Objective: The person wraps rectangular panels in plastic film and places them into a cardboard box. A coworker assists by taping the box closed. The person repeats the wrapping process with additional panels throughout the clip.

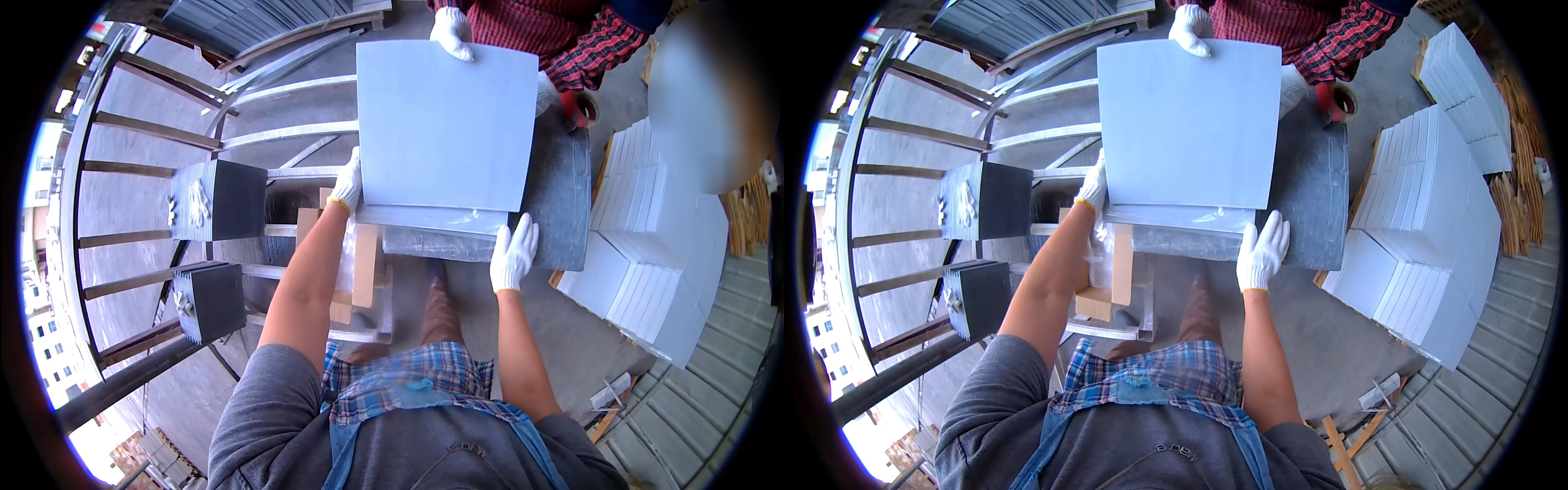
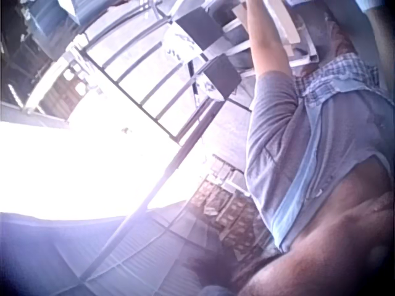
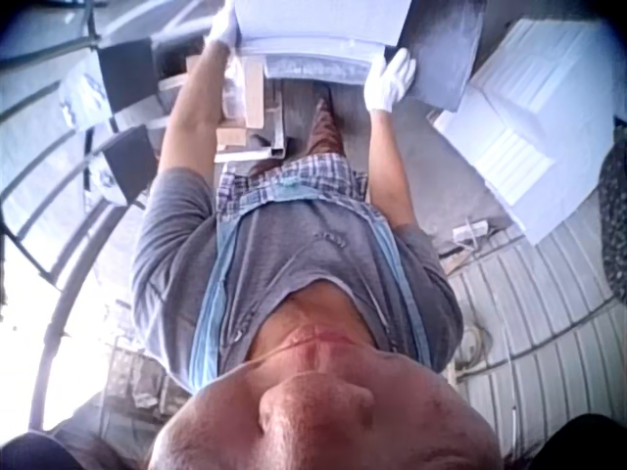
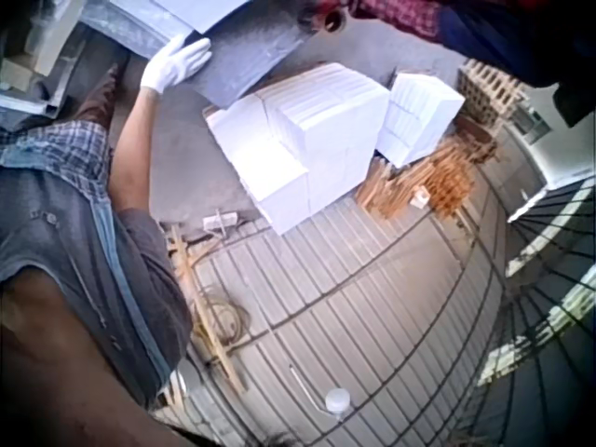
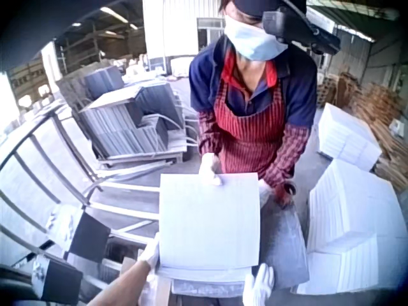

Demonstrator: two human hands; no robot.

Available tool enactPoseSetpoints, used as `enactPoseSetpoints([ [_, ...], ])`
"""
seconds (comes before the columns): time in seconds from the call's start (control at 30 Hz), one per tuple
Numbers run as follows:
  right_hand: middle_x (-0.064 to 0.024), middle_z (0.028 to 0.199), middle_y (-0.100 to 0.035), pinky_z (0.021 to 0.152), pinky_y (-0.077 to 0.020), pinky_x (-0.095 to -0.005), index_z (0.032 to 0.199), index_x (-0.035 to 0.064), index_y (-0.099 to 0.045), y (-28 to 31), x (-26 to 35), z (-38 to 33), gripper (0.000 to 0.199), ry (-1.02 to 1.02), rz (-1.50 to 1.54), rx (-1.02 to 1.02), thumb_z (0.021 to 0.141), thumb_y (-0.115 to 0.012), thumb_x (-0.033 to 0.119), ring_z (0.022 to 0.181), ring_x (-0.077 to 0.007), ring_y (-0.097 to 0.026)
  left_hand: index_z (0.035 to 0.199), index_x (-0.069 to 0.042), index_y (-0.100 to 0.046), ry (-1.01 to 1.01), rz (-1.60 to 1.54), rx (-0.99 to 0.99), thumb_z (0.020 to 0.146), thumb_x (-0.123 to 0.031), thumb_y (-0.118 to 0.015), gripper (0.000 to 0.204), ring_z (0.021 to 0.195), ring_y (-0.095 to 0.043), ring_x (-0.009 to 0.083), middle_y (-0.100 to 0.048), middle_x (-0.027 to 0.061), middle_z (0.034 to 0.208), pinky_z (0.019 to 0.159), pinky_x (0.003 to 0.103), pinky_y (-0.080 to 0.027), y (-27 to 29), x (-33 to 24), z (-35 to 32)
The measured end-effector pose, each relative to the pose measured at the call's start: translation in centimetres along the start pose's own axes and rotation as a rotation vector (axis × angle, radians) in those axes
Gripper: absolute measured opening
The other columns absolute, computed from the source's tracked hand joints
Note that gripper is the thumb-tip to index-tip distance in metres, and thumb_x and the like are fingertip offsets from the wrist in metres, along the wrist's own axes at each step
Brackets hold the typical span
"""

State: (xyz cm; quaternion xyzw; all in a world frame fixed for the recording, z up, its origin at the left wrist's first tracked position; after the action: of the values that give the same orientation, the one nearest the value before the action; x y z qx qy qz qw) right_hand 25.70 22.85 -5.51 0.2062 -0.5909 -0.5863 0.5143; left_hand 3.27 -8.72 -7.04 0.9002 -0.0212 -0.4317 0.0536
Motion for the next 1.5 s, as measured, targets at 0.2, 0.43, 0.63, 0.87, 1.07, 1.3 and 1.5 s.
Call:
enactPoseSetpoints([
  [0.2, -0.0267, 0.146, -0.049, 0.114, -0.0364, -0.0511, 0.148, -0.0033, -0.042, 1.0, -0.5, -1.0, 0.061, -0.008, 0.094, 0.016, 0.104, -0.052, 0.038, 0.138, -0.0443, -0.043, 0.135, 0.001, -0.059, 0.14, -0.209, 0.116, 0.1, -0.069, -0.041, 0.081, 0.11, -0.061, 0.0197, -0.065, 0.0105, 0.126, 0.095, 0.033, -0.049, 0.3, 0.4, -2.0],
  [0.43, -0.0298, 0.144, -0.05, 0.11, -0.0392, -0.0502, 0.148, 0.0008, -0.045, 1.9, 0.8, -2.5, 0.055, -0.05, 0.217, -0.004, 0.106, -0.05, 0.035, 0.134, -0.0445, -0.048, 0.14, 0.002, -0.055, 0.098, -0.277, 0.103, 0.102, -0.07, -0.034, 0.084, 0.121, -0.058, 0.0226, -0.061, 0.0129, 0.135, 0.106, 0.034, -0.045, 1.3, 1.9, -4.5],
  [0.63, -0.0299, 0.144, -0.05, 0.111, -0.0389, -0.05, 0.149, -0.0001, -0.044, 1.9, 2.5, -1.7, 0.056, -0.023, 0.303, 0.026, 0.106, -0.048, 0.035, 0.133, -0.0448, -0.049, 0.153, 0.001, -0.041, 0.046, -0.396, 0.3, 0.098, -0.077, -0.031, 0.096, 0.142, -0.041, 0.0248, -0.046, 0.0147, 0.155, 0.118, 0.037, -0.03, 4.4, 7.9, -0.2],
  [0.87, -0.0276, 0.148, -0.048, 0.111, -0.0384, -0.0471, 0.152, 0.0002, -0.039, 2.6, 2.8, 0.2, 0.06, -0.028, 0.281, 0.082, 0.104, -0.054, 0.034, 0.134, -0.0424, -0.048, 0.145, 0.001, -0.051, 0.027, -0.259, 0.193, 0.099, -0.066, -0.05, 0.081, 0.128, -0.053, 0.0219, -0.058, 0.0117, 0.14, 0.111, 0.035, -0.04, 1.6, 2.7, -5.5],
  [1.07, -0.028, 0.16, -0.033, 0.117, -0.0333, -0.0445, 0.159, -0.0018, -0.022, 0.9, 2.7, 0.0, 0.074, -0.11, 0.382, 0.335, 0.102, -0.058, 0.029, 0.144, -0.0398, -0.039, 0.138, -0.001, -0.06, -0.139, -0.03, 0.217, 0.091, -0.055, -0.072, 0.073, 0.119, -0.06, 0.0209, -0.066, 0.01, 0.13, 0.104, 0.035, -0.047, 1.7, 4.5, -2.9],
  [1.3, -0.0314, 0.158, -0.028, 0.111, -0.0406, -0.0472, 0.161, -0.0019, -0.007, 1.2, 3.0, -0.6, 0.093, -0.047, 0.146, 0.389, 0.098, -0.063, 0.037, 0.137, -0.0447, -0.045, 0.139, 0.001, -0.059, -0.014, -0.015, 0.22, 0.089, -0.059, -0.072, 0.08, 0.122, -0.06, 0.0222, -0.066, 0.0111, 0.132, 0.107, 0.033, -0.044, 1.2, 0.8, -7.3],
  [1.5, -0.0274, 0.161, -0.026, 0.109, -0.0435, -0.0468, 0.161, -0.0009, -0.002, 0.9, 2.9, 0.0, 0.104, -0.074, 0.071, 0.44, 0.093, -0.07, 0.038, 0.137, -0.043, -0.046, 0.137, 0.002, -0.061, -0.019, 0.05, 0.191, 0.083, -0.065, -0.074, 0.086, 0.122, -0.061, 0.0251, -0.065, 0.0138, 0.133, 0.106, 0.035, -0.045, 0.9, 1.7, -6.0],
])
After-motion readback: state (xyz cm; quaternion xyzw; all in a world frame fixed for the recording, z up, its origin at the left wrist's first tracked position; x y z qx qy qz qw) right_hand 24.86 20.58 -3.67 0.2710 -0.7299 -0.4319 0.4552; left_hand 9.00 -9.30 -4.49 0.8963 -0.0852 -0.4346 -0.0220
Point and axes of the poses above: each hand's wrist, its own z-axis towards the middle knuckle, its own y-axis out of the back of the hand, x = y × z, the point moved 1 cm from there along z, towards the middle knuckle
